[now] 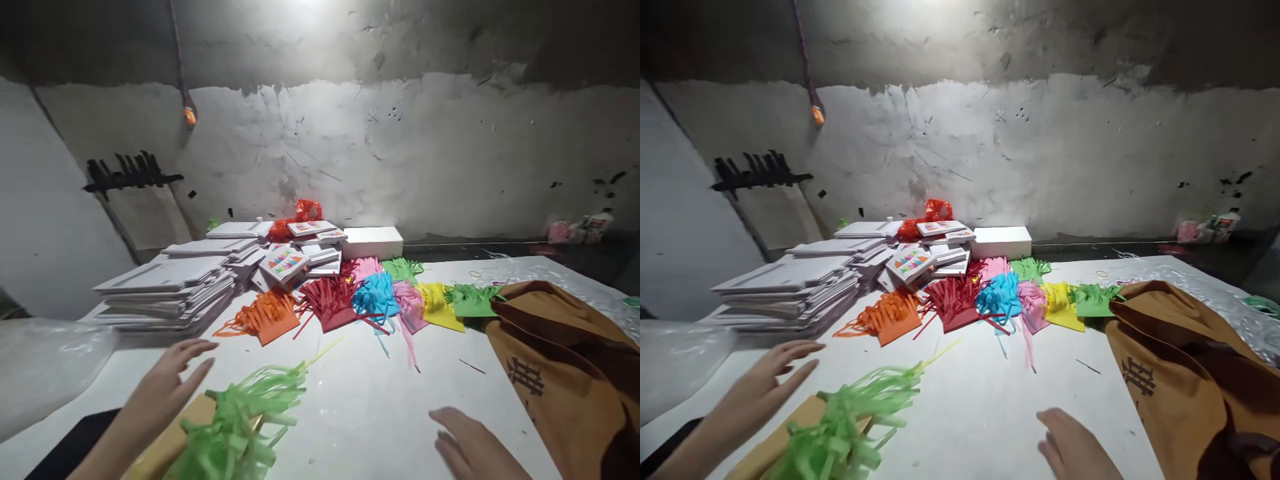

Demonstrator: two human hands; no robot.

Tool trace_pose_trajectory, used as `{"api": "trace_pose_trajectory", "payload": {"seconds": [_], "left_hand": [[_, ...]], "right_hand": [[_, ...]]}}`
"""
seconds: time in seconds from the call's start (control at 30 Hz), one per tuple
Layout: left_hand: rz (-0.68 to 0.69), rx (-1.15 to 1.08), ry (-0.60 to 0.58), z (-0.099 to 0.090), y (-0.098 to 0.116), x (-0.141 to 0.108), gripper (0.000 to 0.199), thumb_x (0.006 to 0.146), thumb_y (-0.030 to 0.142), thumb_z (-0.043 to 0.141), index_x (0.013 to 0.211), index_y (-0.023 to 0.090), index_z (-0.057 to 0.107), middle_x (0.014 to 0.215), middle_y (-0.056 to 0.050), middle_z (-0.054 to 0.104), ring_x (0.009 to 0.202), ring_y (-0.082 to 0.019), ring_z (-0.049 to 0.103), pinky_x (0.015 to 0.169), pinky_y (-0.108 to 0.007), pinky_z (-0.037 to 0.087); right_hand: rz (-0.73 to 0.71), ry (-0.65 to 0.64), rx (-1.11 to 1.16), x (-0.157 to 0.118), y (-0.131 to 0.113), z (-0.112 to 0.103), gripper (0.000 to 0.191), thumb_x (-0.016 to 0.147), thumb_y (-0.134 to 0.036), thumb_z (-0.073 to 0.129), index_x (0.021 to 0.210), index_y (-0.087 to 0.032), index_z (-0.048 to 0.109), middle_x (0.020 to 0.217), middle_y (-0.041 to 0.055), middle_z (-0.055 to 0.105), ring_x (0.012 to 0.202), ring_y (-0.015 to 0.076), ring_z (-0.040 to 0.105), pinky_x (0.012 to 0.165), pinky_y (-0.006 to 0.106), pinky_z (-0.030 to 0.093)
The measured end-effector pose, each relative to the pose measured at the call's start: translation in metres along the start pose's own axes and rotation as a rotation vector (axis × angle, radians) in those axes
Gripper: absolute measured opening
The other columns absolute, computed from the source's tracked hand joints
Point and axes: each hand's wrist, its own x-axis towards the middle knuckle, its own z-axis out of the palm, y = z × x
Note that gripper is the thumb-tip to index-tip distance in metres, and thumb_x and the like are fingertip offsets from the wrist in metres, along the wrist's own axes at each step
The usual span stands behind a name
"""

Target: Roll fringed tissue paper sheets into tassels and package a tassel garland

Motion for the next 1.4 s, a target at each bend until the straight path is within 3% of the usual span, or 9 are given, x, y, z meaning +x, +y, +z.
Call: {"api": "trace_pose_trajectory", "payload": {"seconds": [0.07,0.2,0.33,0.47,0.6,0.8,1.03,1.2,1.4], "left_hand": [[0.159,-0.094,-0.147,0.039,0.037,0.008,0.039,0.092,0.056,0.055,0.103,0.022,0.072,0.117,-0.006,0.069,0.109,-0.029,0.062,0.081,-0.031,0.053],[0.456,-0.279,-0.541,0.131,0.135,0.012,0.022,0.095,0.029,0.051,0.104,0.021,0.070,0.118,-0.012,0.068,0.111,-0.028,0.063,0.099,-0.042,0.050],[0.577,-0.323,-0.697,0.224,0.210,0.017,0.021,0.083,0.011,0.066,0.101,0.020,0.072,0.115,-0.011,0.070,0.110,-0.026,0.064,0.095,-0.039,0.052],[0.607,-0.327,-0.785,0.308,0.256,0.028,0.015,0.087,0.014,0.070,0.102,0.015,0.071,0.119,-0.011,0.069,0.116,-0.027,0.062,0.102,-0.047,0.049],[0.496,-0.374,-0.832,0.368,0.279,0.043,0.023,0.097,0.032,0.066,0.114,0.016,0.067,0.125,-0.009,0.065,0.115,-0.026,0.062,0.100,-0.051,0.051],[0.101,-0.595,-0.919,0.409,0.284,0.057,0.030,0.098,0.034,0.064,0.122,0.016,0.063,0.123,-0.009,0.065,0.105,-0.024,0.066,0.089,-0.045,0.058],[-0.296,-1.041,-1.081,0.431,0.302,0.021,0.030,0.099,0.034,0.062,0.122,0.015,0.061,0.111,-0.007,0.068,0.087,-0.018,0.069,0.074,-0.035,0.061],[-0.390,-1.257,-1.030,0.429,0.302,0.005,0.026,0.100,0.034,0.061,0.118,0.014,0.062,0.100,-0.005,0.068,0.076,-0.015,0.067,0.066,-0.030,0.060],[-0.402,-1.308,-1.043,0.425,0.301,0.001,0.026,0.100,0.032,0.061,0.120,0.015,0.061,0.096,-0.003,0.068,0.071,-0.013,0.066,0.063,-0.029,0.059]], "right_hand": [[0.065,0.014,-0.047,0.038,0.014,-0.006,0.030,0.098,-0.035,0.064,0.124,-0.019,0.064,0.124,0.0080,0.068,0.113,0.0232,0.067,0.099,0.048,0.055],[0.223,0.058,-0.180,0.120,0.041,-0.016,0.028,0.099,-0.032,0.064,0.122,-0.017,0.064,0.127,0.0085,0.065,0.118,0.0243,0.063,0.103,0.050,0.050],[0.362,0.121,-0.327,0.179,0.066,-0.023,0.032,0.097,-0.034,0.066,0.124,-0.017,0.063,0.132,0.0101,0.061,0.119,0.0254,0.061,0.101,0.048,0.051],[0.446,0.164,-0.433,0.209,0.078,-0.021,0.035,0.097,-0.037,0.066,0.124,-0.015,0.062,0.129,0.0111,0.062,0.115,0.0252,0.062,0.097,0.047,0.053],[0.510,0.120,-0.473,0.221,0.088,-0.014,0.035,0.097,-0.039,0.066,0.120,-0.012,0.063,0.119,0.0106,0.066,0.103,0.0220,0.067,0.089,0.042,0.057],[0.463,0.033,-0.415,0.200,0.110,-0.018,0.026,0.098,-0.037,0.065,0.111,-0.014,0.066,0.109,0.0069,0.068,0.096,0.0191,0.068,0.086,0.040,0.057],[0.403,0.149,-0.195,0.142,0.128,-0.031,0.019,0.100,-0.034,0.061,0.101,-0.017,0.067,0.099,0.0027,0.070,0.091,0.0164,0.068,0.085,0.037,0.057],[0.412,0.275,0.028,0.127,0.147,-0.024,0.017,0.099,-0.032,0.064,0.095,-0.016,0.067,0.093,0.0008,0.069,0.085,0.0152,0.068,0.082,0.035,0.058],[0.441,0.466,0.294,0.133,0.164,-0.010,0.021,0.097,-0.035,0.066,0.101,-0.015,0.066,0.095,0.0014,0.069,0.085,0.0158,0.068,0.081,0.036,0.058]]}}
